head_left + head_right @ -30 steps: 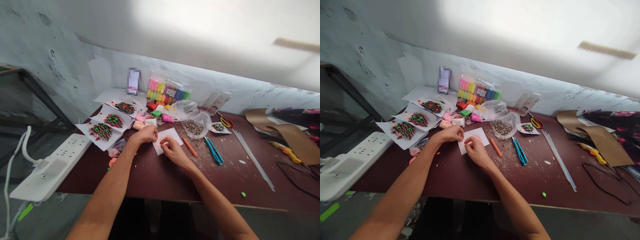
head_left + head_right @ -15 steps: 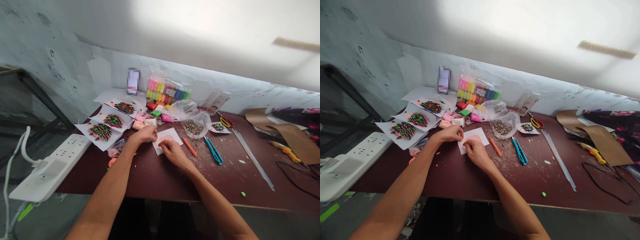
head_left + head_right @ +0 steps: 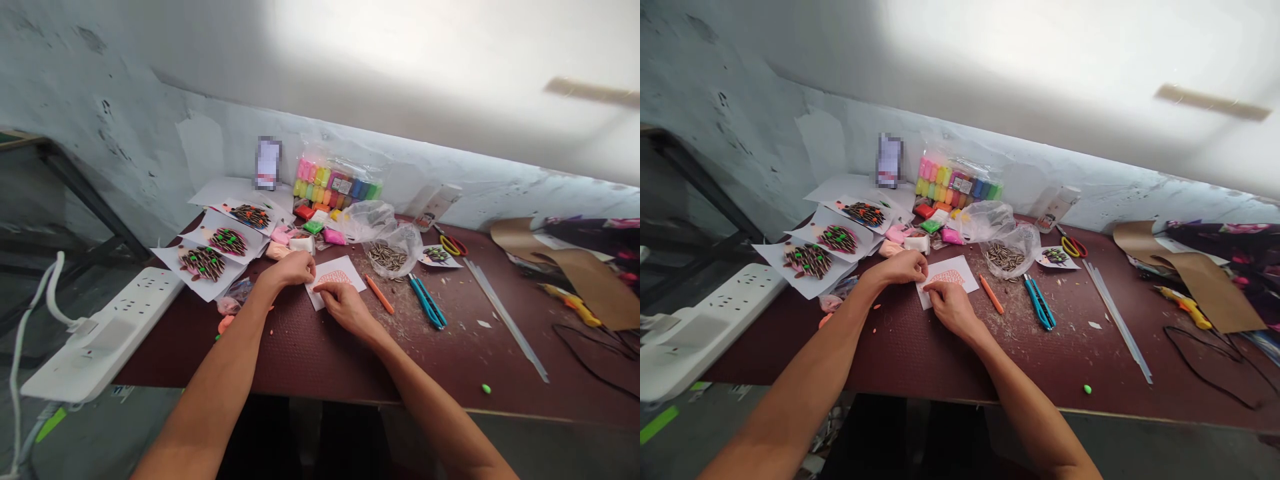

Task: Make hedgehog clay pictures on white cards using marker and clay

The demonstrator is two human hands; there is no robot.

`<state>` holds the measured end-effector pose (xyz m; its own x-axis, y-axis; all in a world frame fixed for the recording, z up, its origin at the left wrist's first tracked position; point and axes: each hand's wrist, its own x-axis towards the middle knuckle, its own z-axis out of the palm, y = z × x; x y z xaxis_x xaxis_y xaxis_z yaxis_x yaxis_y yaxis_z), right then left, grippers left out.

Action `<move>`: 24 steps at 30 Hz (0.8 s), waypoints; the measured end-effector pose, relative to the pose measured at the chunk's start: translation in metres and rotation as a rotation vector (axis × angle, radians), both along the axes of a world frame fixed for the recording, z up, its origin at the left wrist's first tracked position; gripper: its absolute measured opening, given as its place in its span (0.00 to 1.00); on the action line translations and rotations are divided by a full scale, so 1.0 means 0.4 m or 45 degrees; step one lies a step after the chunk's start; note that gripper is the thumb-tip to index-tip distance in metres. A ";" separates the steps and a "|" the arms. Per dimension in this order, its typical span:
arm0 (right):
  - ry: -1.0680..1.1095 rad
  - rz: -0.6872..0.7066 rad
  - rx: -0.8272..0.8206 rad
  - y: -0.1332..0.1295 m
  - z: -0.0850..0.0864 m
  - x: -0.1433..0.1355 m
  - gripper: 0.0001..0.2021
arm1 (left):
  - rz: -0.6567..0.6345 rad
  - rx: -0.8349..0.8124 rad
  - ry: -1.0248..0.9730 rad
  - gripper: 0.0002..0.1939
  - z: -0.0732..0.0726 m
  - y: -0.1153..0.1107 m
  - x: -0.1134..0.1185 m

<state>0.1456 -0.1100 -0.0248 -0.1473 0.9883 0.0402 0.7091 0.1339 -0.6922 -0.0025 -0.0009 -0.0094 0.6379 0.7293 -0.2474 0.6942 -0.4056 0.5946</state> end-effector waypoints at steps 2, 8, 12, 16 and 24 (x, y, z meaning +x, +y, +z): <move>-0.003 0.001 -0.012 0.000 0.000 0.000 0.17 | 0.000 0.006 0.000 0.12 -0.001 0.000 0.001; -0.008 0.010 -0.034 -0.001 0.001 -0.001 0.17 | 0.006 0.006 0.003 0.12 -0.005 0.002 0.002; -0.015 0.006 -0.042 -0.001 0.001 -0.003 0.17 | 0.011 -0.011 -0.013 0.12 -0.006 0.002 0.002; 0.019 0.024 -0.028 0.001 0.003 -0.003 0.15 | 0.011 -0.002 0.002 0.12 -0.002 0.000 0.002; 0.116 -0.080 -0.003 0.003 0.005 0.015 0.13 | 0.005 -0.006 -0.007 0.13 0.003 -0.002 0.001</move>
<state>0.1514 -0.1090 -0.0228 -0.0809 0.9956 0.0481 0.6500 0.0893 -0.7546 -0.0023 -0.0018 -0.0081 0.6365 0.7306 -0.2473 0.6924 -0.3999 0.6006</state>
